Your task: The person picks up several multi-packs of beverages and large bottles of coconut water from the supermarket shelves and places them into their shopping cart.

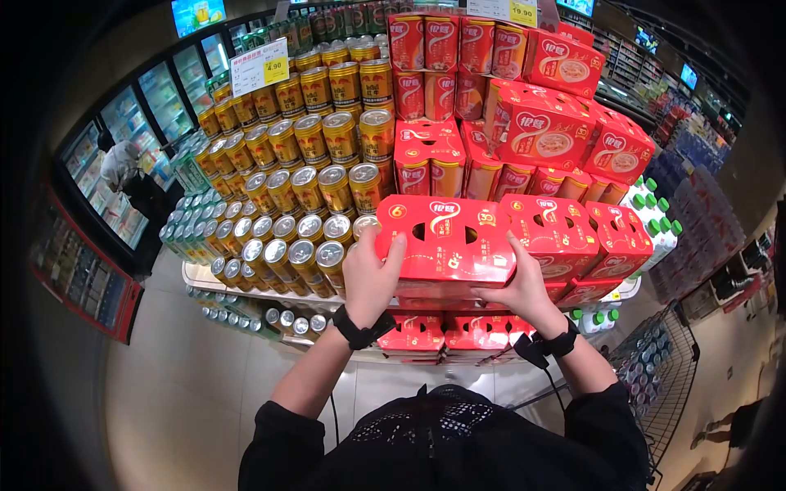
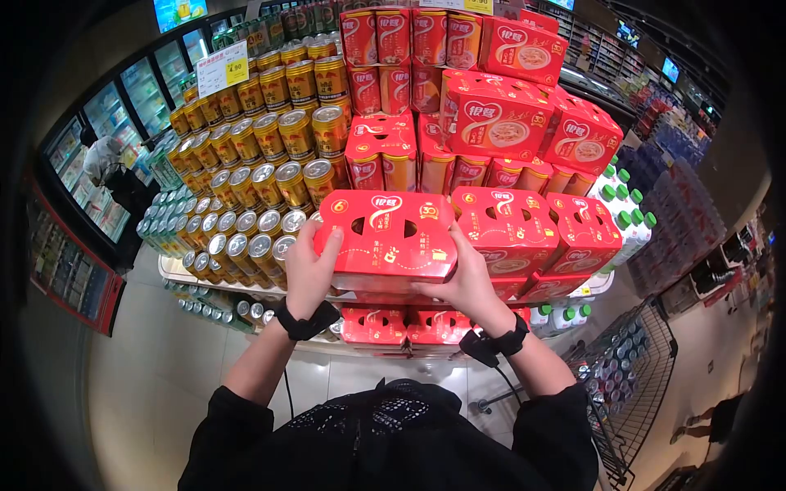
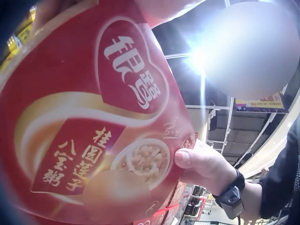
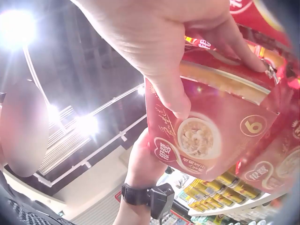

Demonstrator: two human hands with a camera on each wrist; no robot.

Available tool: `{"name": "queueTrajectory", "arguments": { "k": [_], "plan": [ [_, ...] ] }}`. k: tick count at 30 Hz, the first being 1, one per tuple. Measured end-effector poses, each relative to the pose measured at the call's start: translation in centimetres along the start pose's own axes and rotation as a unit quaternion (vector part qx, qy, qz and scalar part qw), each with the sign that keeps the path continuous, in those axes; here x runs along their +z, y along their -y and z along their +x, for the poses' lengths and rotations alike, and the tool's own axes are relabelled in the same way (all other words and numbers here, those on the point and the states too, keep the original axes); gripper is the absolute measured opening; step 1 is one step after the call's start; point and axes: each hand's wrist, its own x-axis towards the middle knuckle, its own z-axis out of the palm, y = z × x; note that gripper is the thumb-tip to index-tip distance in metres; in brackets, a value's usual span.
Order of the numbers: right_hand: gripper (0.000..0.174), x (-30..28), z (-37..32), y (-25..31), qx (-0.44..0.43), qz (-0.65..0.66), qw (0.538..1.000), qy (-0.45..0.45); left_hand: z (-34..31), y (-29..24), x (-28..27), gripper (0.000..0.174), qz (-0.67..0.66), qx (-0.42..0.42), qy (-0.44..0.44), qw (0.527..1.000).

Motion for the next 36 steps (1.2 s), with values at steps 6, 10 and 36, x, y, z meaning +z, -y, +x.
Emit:
{"name": "queueTrajectory", "arguments": {
  "k": [6,10,36],
  "plan": [
    [0.109,2.1,0.6,-2.9,0.022,-0.014,1.0,0.002,0.4,4.0,2.5,0.039,-0.014,0.0,0.003,1.0],
    [0.109,2.4,0.9,-3.0,0.027,-0.003,1.0,0.009,0.7,4.4,2.3,0.036,-0.041,-0.079,0.064,0.994],
    [0.087,10.5,-1.6,-8.0,0.02,0.119,0.98,-0.16,2.1,8.4,2.3,0.129,-0.093,0.077,0.219,0.968]
  ]
}}
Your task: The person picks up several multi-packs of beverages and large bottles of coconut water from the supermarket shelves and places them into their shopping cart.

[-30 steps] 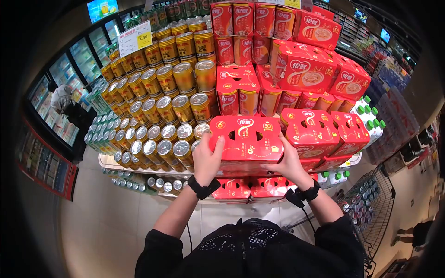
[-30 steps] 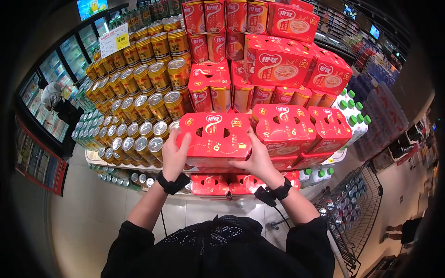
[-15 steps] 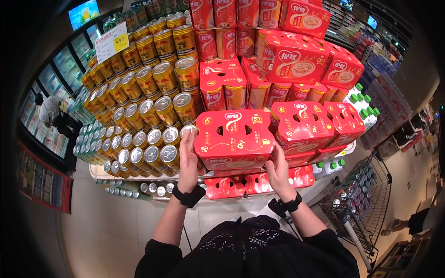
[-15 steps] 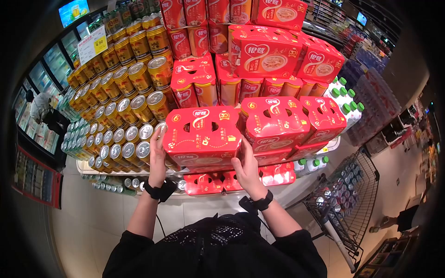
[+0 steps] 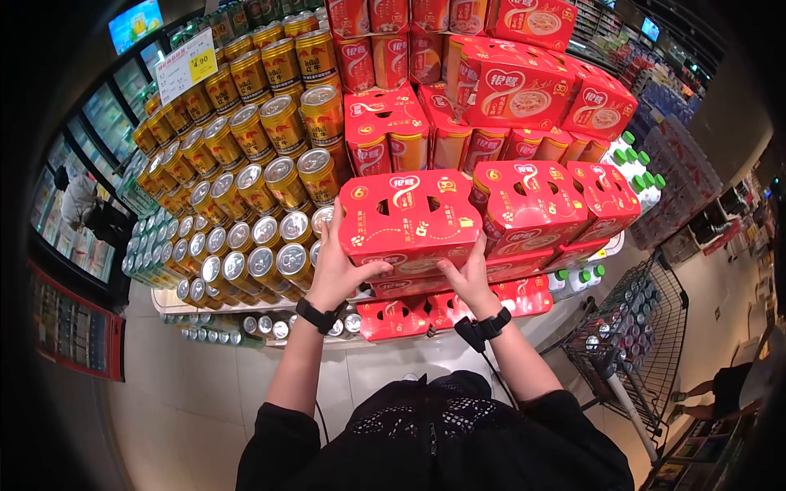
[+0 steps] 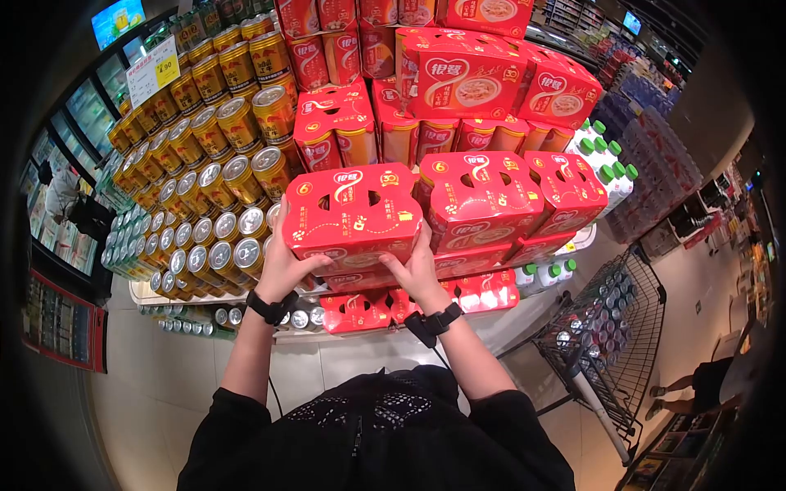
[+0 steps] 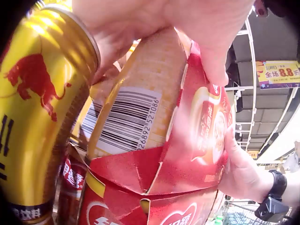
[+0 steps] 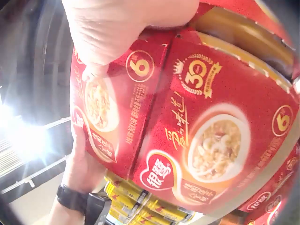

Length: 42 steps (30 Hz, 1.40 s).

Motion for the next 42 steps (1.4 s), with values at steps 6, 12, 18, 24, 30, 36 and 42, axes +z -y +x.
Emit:
{"name": "queueTrajectory", "arguments": {
  "k": [6,12,18,24,30,36,42],
  "plan": [
    [0.079,-0.1,0.8,2.3,0.064,0.008,0.998,-0.01,0.3,0.2,0.9,0.127,-0.046,-0.042,-0.02,0.998],
    [0.086,-4.1,-0.1,9.1,-0.22,-0.226,0.946,-0.072,0.1,0.0,0.9,0.125,-0.023,-0.058,-0.018,0.998],
    [0.125,-11.0,3.5,8.2,-0.06,-0.419,0.905,-0.04,0.4,-1.1,0.8,0.116,0.045,-0.028,-0.02,0.998],
    [0.122,-10.1,3.3,5.2,-0.082,-0.465,0.88,-0.058,0.6,-0.9,1.8,0.112,0.141,0.03,-0.04,0.989],
    [0.117,-10.0,3.4,3.9,-0.093,-0.485,0.866,-0.076,0.7,-1.3,2.0,0.113,0.109,0.015,-0.045,0.993],
    [0.115,-12.3,2.2,6.6,-0.113,-0.413,0.901,-0.069,0.0,-1.6,2.1,0.118,0.044,-0.025,-0.061,0.997],
    [0.087,-28.2,-7.6,10.7,-0.05,-0.546,0.823,-0.151,-5.0,-7.3,2.8,0.072,0.171,0.213,-0.204,0.94]
  ]
}}
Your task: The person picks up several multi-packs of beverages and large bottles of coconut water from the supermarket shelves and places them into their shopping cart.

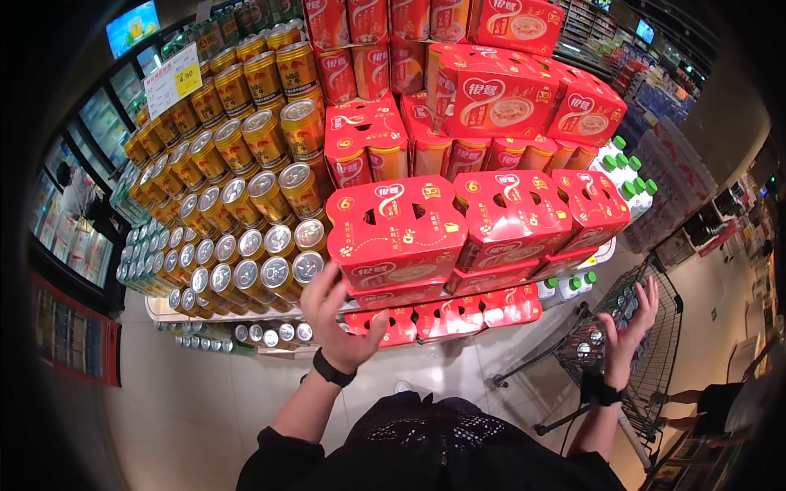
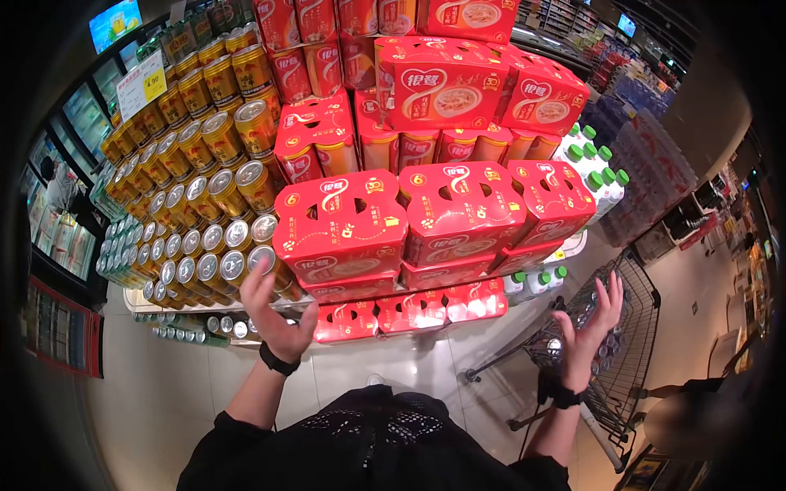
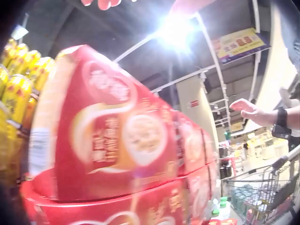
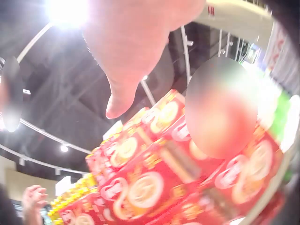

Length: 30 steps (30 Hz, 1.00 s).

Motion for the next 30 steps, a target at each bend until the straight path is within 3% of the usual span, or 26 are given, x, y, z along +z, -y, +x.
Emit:
{"name": "queueTrajectory", "arguments": {
  "k": [1,3,4,6,7,10,11,13,14,16,18,21,30],
  "plan": [
    [0.081,-2.4,-2.6,-3.6,0.076,-0.003,0.993,0.095,-0.2,-2.2,1.1,0.059,-0.077,0.023,0.048,0.996],
    [0.072,-7.4,-7.2,-7.9,0.284,0.052,0.914,0.286,-0.7,-6.6,3.2,0.034,-0.235,0.045,0.153,0.959],
    [0.081,-8.9,-12.3,-12.4,0.311,0.062,0.885,0.34,-1.5,-9.3,5.6,0.026,-0.32,0.028,0.18,0.93],
    [0.098,-12.4,-21.1,-19.0,0.395,0.038,0.797,0.456,-4.1,-14.0,11.1,0.027,-0.382,0.063,0.284,0.877],
    [0.093,-14.2,-20.3,-16.7,0.4,-0.021,0.75,0.526,-5.9,-16.4,14.1,0.035,-0.409,0.071,0.341,0.843],
    [0.06,-15.4,-25.3,-18.4,0.352,-0.038,0.848,0.394,-8.3,-24.3,20.8,0.05,-0.431,0.138,0.399,0.797],
    [0.054,-15.9,-25.3,-18.5,0.353,-0.085,0.838,0.408,-9.0,-26.8,22.7,0.054,-0.44,0.164,0.411,0.781],
    [0.042,-16.3,-25.1,-18.3,0.357,-0.176,0.811,0.428,-11.6,-31.3,26.4,0.063,-0.378,0.238,0.358,0.82],
    [0.04,-16.5,-25.4,-18.5,0.342,-0.181,0.823,0.416,-12.3,-33.0,27.6,0.067,-0.336,0.268,0.341,0.836],
    [0.034,-16.5,-26.6,-18.9,0.317,-0.194,0.842,0.391,-13.6,-35.7,29.4,0.067,-0.276,0.26,0.463,0.801],
    [0.027,-17.0,-26.8,-19.0,0.303,-0.186,0.848,0.394,-14.4,-36.9,29.9,0.043,-0.23,0.239,0.59,0.736],
    [0.023,-17.4,-26.2,-17.7,0.322,-0.165,0.843,0.399,-16.0,-36.4,28.9,0.031,-0.287,0.184,0.499,0.796],
    [0.019,-18.4,-28.4,-14.9,0.297,-0.174,0.84,0.419,-18.3,-35.4,26.1,0.031,-0.321,0.216,0.474,0.791]
  ]
}}
